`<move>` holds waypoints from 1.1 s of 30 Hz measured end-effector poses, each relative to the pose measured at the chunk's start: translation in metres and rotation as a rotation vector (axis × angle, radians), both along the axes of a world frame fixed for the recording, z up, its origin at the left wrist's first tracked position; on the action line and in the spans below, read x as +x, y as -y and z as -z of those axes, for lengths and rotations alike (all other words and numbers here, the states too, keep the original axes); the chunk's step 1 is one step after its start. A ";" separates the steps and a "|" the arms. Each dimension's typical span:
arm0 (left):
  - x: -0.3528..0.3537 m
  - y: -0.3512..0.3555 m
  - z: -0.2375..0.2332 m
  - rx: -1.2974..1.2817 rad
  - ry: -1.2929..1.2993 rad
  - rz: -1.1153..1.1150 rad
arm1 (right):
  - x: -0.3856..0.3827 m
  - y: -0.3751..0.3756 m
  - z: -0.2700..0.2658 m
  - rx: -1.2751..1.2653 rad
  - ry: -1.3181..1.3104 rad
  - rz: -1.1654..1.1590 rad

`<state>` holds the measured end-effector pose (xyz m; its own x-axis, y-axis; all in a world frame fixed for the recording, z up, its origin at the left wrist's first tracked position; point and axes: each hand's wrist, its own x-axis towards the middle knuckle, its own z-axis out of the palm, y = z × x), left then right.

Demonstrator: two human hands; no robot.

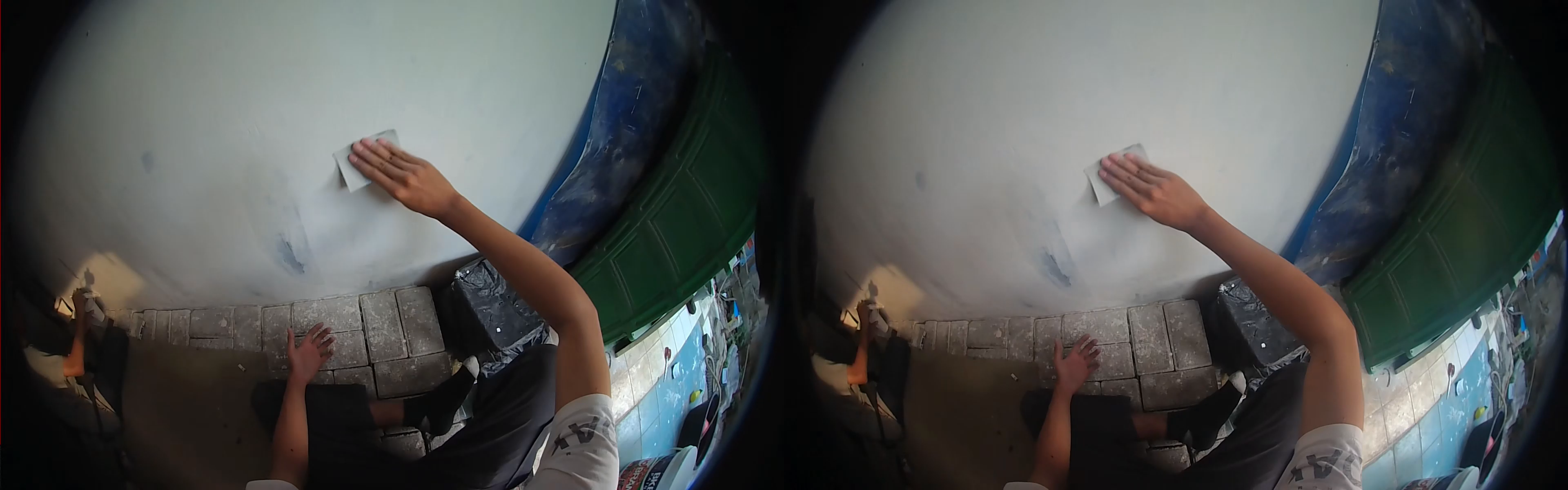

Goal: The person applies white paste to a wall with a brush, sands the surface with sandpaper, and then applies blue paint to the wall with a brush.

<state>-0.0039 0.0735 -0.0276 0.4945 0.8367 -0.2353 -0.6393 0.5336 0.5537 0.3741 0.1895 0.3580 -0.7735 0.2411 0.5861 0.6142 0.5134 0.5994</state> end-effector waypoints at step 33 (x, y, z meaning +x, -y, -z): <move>0.002 0.004 -0.009 0.032 -0.032 -0.003 | 0.045 0.017 -0.011 -0.013 -0.103 0.232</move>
